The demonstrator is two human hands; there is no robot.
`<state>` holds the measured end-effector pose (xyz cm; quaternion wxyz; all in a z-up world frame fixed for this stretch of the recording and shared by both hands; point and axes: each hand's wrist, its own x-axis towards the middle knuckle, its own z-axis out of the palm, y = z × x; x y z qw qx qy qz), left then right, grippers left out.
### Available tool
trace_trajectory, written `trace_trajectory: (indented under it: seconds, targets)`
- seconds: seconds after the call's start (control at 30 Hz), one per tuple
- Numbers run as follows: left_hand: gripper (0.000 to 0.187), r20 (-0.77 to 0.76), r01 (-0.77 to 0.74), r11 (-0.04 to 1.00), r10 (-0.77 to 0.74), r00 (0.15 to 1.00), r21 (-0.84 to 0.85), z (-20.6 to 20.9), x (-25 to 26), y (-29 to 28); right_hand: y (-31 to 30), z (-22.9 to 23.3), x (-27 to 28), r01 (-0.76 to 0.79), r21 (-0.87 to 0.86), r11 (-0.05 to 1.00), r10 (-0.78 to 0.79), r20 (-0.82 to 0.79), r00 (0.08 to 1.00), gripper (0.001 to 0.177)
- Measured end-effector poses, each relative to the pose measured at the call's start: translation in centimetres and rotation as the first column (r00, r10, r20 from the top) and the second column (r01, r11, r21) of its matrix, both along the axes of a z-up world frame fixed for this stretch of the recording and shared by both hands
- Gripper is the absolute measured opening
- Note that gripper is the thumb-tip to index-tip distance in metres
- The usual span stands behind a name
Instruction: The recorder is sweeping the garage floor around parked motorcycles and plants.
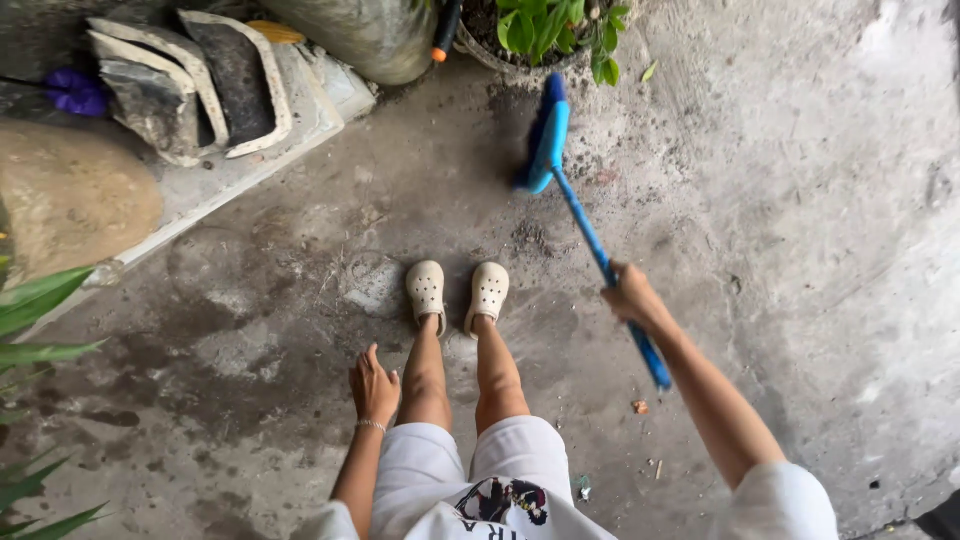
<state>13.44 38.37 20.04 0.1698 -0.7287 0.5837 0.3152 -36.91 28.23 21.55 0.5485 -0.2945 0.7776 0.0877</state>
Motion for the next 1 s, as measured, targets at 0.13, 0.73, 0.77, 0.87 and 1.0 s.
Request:
trace_trajectory:
  seconds: [0.13,0.73,0.77,0.87,1.0]
  targets:
    - [0.065,-0.064,-0.114,0.982,0.105,0.992,-0.148,1.3,-3.6,3.2,1.7,6.6,9.0,-0.079,0.058,0.995,0.072,0.118,0.99,0.069]
    - [0.032,0.135,-0.443,0.896,0.443,0.886,-0.033,4.7,12.3,16.0,3.6,1.7,15.6,-0.123,-0.111,0.986,0.11,-0.12,0.987,0.043]
    - [0.028,0.146,-0.514,0.852,0.499,0.854,0.098,4.4,11.9,16.5,4.4,3.4,17.6,-0.13,-0.074,0.989,0.123,-0.094,0.988,0.052]
    - [0.027,0.094,-0.526,0.824,0.519,0.85,0.209,3.4,10.9,17.7,6.7,6.6,24.5,-0.189,-0.037,0.981,0.192,0.086,0.978,0.063]
    - [0.032,-0.029,-0.535,0.842,0.538,0.842,0.07,1.6,11.7,15.7,14.5,-7.6,34.4,-0.376,-0.768,0.518,0.723,0.159,0.672,0.063]
